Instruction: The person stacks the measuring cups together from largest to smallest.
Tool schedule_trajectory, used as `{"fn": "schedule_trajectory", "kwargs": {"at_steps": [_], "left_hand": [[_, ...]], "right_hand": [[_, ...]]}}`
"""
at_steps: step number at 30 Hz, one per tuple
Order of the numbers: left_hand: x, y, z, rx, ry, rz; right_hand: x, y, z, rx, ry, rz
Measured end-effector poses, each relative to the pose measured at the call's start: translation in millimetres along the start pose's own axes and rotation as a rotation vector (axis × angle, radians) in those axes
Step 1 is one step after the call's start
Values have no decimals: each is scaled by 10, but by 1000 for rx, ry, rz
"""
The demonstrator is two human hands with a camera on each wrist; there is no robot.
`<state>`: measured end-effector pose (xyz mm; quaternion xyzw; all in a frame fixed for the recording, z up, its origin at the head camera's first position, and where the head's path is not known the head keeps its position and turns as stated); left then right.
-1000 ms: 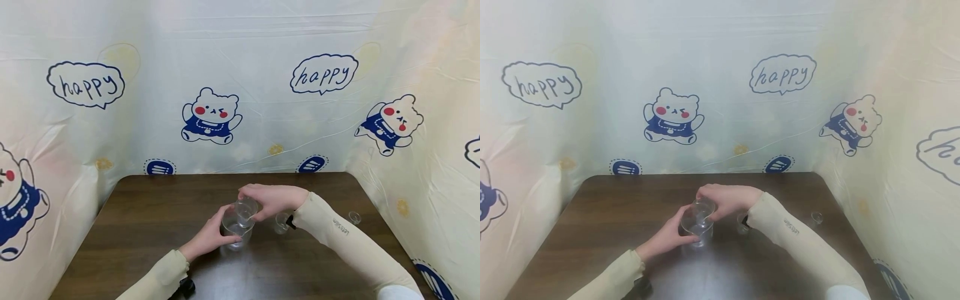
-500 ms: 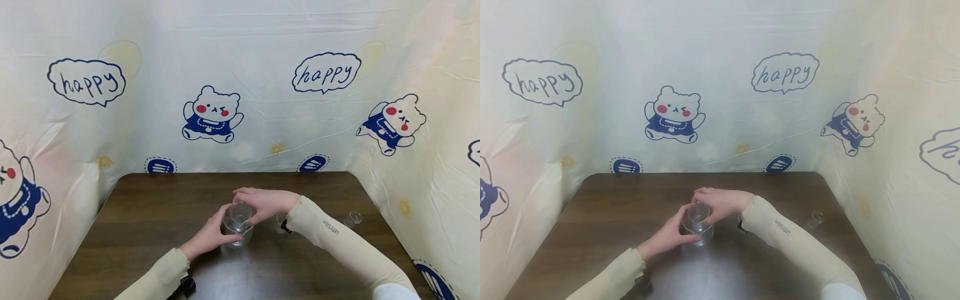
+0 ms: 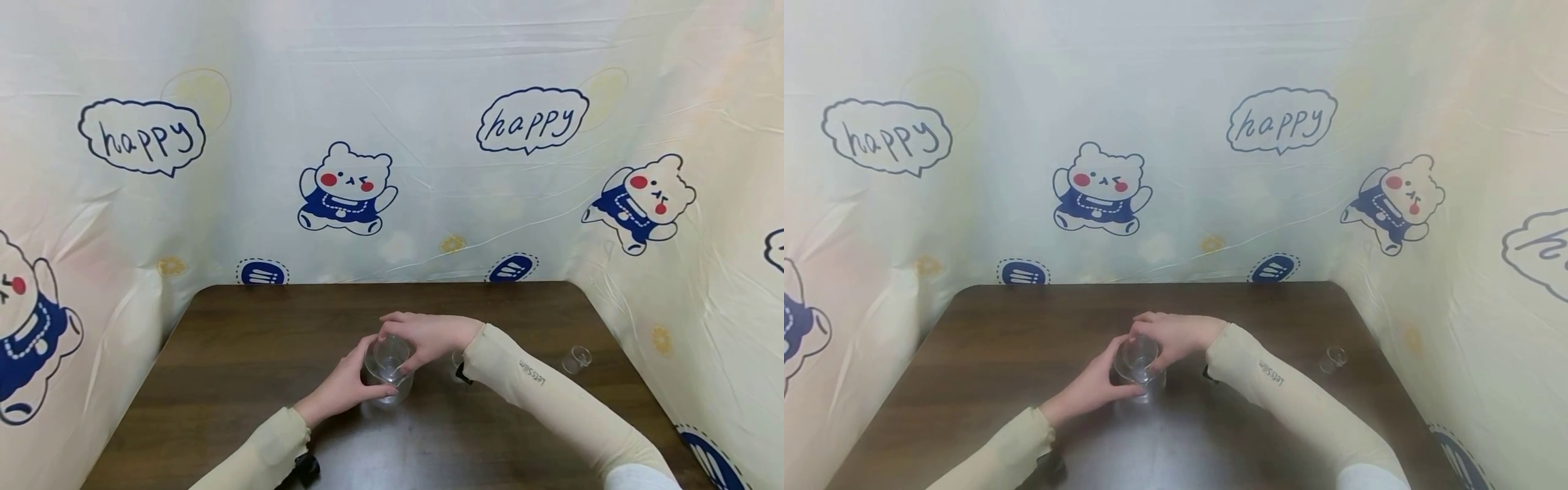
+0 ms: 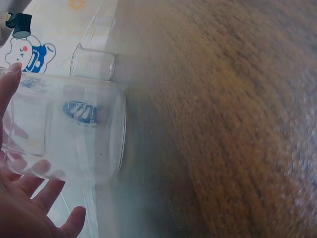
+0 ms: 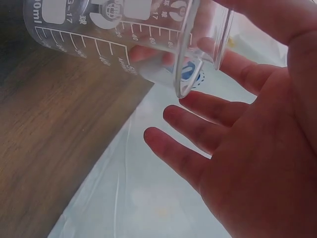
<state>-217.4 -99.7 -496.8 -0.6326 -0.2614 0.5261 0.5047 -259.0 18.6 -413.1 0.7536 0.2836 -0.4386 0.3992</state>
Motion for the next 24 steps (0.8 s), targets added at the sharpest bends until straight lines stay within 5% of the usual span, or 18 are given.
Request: {"fn": "schedule_trajectory", "kwargs": {"at_steps": [24], "left_hand": [[9, -13, 13, 11, 18, -36]], "right_hand": [[65, 2, 105, 10, 17, -68]]}}
Point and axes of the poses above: each hand's wrist, its own z-axis towards the middle knuckle, its own x-axis out of the palm, y = z × x, the point moved 8 cm from there along z, towards the middle knuckle, and after that the axes turned 5 degrees about -z, right-handed, at the moved point
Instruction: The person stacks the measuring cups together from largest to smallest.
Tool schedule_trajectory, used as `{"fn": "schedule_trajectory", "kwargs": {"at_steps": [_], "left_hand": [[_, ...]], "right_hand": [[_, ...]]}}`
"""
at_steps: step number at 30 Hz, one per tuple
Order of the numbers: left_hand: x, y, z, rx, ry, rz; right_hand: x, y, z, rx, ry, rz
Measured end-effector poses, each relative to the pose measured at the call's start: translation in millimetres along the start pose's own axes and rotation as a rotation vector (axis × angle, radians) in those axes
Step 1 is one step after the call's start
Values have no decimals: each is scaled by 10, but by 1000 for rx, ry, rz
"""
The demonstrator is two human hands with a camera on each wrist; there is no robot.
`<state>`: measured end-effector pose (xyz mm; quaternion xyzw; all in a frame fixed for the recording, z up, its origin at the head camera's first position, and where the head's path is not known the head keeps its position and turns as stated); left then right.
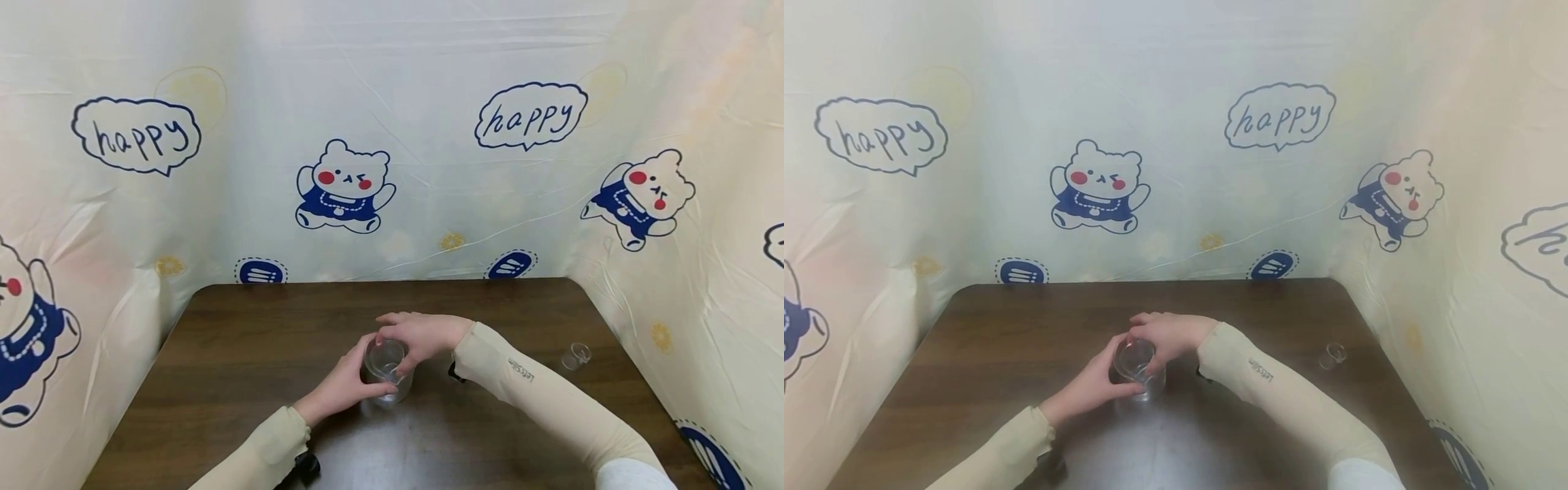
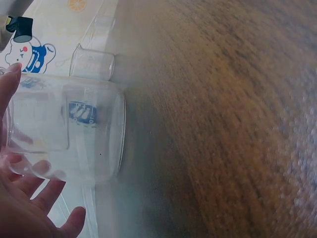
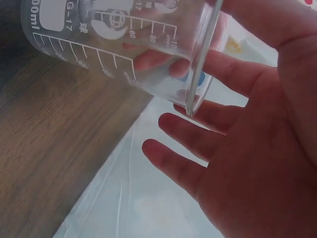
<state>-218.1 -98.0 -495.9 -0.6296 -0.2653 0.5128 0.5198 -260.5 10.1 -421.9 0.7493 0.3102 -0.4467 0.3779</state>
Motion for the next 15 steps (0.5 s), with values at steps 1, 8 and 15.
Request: {"fn": "schedule_trajectory", "kwargs": {"at_steps": [1, 8, 15], "left_hand": [[0, 0, 1, -3, 1, -2], [1, 16, 4, -12, 0, -2], [10, 32, 11, -17, 7, -2]], "right_hand": [[4, -3, 8, 5, 0, -7], [24, 11, 47, 17, 6, -26], [86, -12, 95, 50, 31, -42]]}}
Point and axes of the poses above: each hand's wrist, its own z-axis towards the middle knuckle, its own x-axis out of the palm, y = z × x, the point moved 8 cm from there along z, towards the middle knuckle, and after that the axes turned 5 degrees about -z, right-handed, at the moved point
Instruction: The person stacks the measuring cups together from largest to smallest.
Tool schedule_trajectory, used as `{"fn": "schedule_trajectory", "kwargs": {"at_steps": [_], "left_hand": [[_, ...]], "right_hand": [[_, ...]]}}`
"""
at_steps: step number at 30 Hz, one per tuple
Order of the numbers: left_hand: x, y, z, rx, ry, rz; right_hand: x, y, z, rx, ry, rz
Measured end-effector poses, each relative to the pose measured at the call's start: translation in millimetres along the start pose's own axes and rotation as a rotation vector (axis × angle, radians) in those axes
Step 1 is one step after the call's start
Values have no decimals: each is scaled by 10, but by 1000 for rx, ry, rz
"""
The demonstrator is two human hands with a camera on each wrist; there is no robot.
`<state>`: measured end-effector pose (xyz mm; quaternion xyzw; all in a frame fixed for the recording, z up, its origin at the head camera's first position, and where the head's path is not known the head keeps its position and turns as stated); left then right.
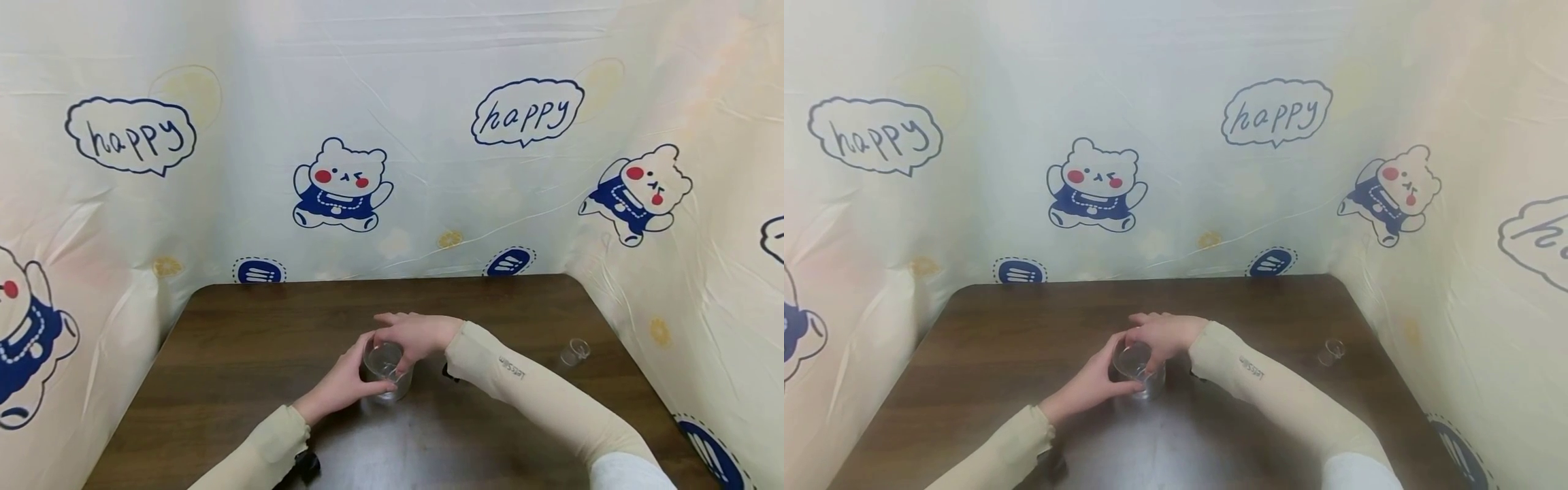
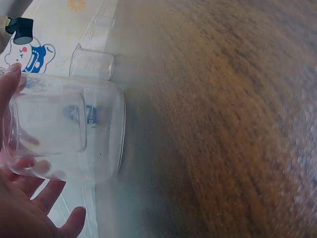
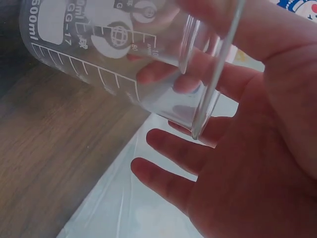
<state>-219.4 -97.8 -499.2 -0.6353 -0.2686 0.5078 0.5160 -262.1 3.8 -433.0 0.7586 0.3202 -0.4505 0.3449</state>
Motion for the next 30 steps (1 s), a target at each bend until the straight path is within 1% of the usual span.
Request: {"fn": "schedule_trajectory", "kwargs": {"at_steps": [4, 8, 16, 20, 23, 26, 30], "left_hand": [[-3, -3, 1, 1, -1, 3], [-9, -6, 4, 0, -4, 2], [-2, 3, 12, -10, -11, 16], [-2, 0, 21, -10, -11, 14], [-1, -8, 27, -8, -8, 10], [1, -13, 27, -9, -6, 16], [0, -6, 23, -18, -9, 19]], "right_hand": [[8, 13, 15, 25, 8, -23], [-8, 53, 16, 50, 3, -85], [-2, 97, 9, 91, -32, -274], [-3, 122, 13, 97, -54, -380], [-17, 153, 9, 99, -67, -438], [-23, 176, 4, 102, -66, -467], [-19, 183, 8, 98, -68, -478]]}}
Point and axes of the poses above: each hand's wrist, its own z-axis towards the middle knuckle, its own x-axis out of the palm, y = z × x, the point moved 8 cm from there along z, towards the middle knuckle, and after that the axes turned 5 degrees about -z, right-handed, at the moved point
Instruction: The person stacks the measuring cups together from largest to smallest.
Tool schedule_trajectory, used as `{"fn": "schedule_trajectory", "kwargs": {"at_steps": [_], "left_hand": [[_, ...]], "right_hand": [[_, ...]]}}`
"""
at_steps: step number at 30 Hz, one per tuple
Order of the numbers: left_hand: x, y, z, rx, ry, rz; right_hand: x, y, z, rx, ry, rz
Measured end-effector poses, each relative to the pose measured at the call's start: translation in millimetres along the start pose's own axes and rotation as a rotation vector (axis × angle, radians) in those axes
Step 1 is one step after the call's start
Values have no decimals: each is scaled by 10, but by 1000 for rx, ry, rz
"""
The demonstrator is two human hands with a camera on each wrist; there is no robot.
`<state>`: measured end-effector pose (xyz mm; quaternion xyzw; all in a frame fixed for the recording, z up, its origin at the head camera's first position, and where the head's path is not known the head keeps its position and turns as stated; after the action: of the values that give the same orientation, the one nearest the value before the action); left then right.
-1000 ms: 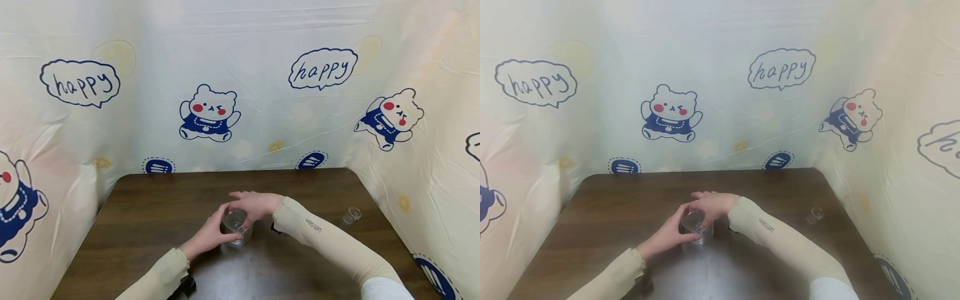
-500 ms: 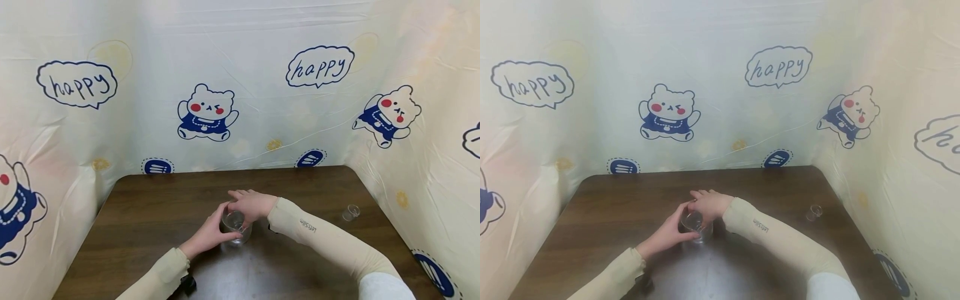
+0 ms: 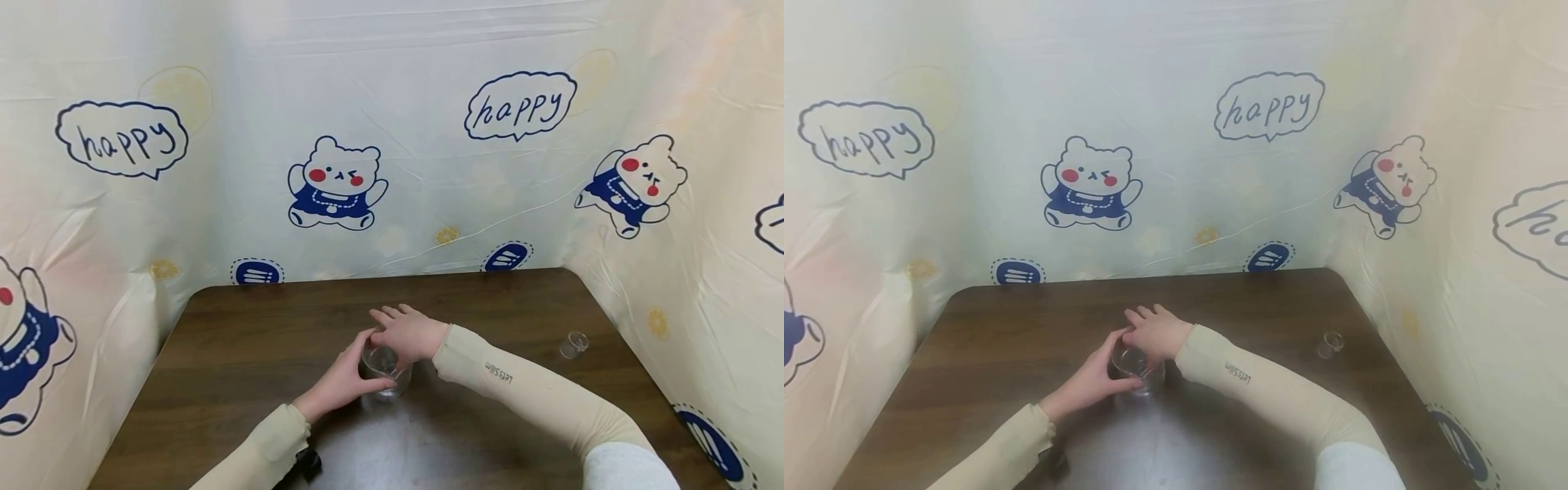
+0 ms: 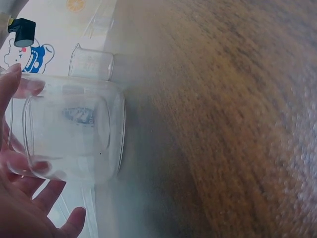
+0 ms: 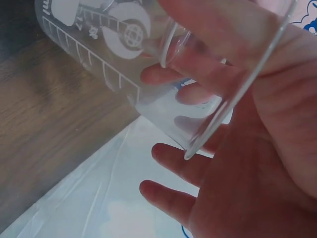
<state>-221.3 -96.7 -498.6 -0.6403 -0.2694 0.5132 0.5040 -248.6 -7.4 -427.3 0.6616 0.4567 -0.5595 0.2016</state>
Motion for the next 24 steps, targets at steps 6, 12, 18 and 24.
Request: {"fn": "schedule_trajectory", "kwargs": {"at_steps": [6, 12, 18, 24], "left_hand": [[-23, -1, 13, 4, -4, 2], [-26, -12, 20, 8, -1, -5], [-3, 0, -8, 1, -5, 4], [3, 1, -3, 12, -5, 2]], "right_hand": [[-11, -10, 17, 2, -16, -24], [-26, -17, 14, 26, -20, -46], [-39, 5, -7, 42, -4, -37], [-59, -13, -32, 51, 11, -24]]}}
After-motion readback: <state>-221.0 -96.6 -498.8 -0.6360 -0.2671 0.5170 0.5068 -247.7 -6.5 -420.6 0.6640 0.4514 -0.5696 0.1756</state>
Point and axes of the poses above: each hand's wrist, its own z-axis towards the middle knuckle, its own x-axis out of the palm, y = z × x, the point moved 8 cm from there along z, towards the middle knuckle, and after that the axes turned 5 degrees about -z, right-handed, at the moved point
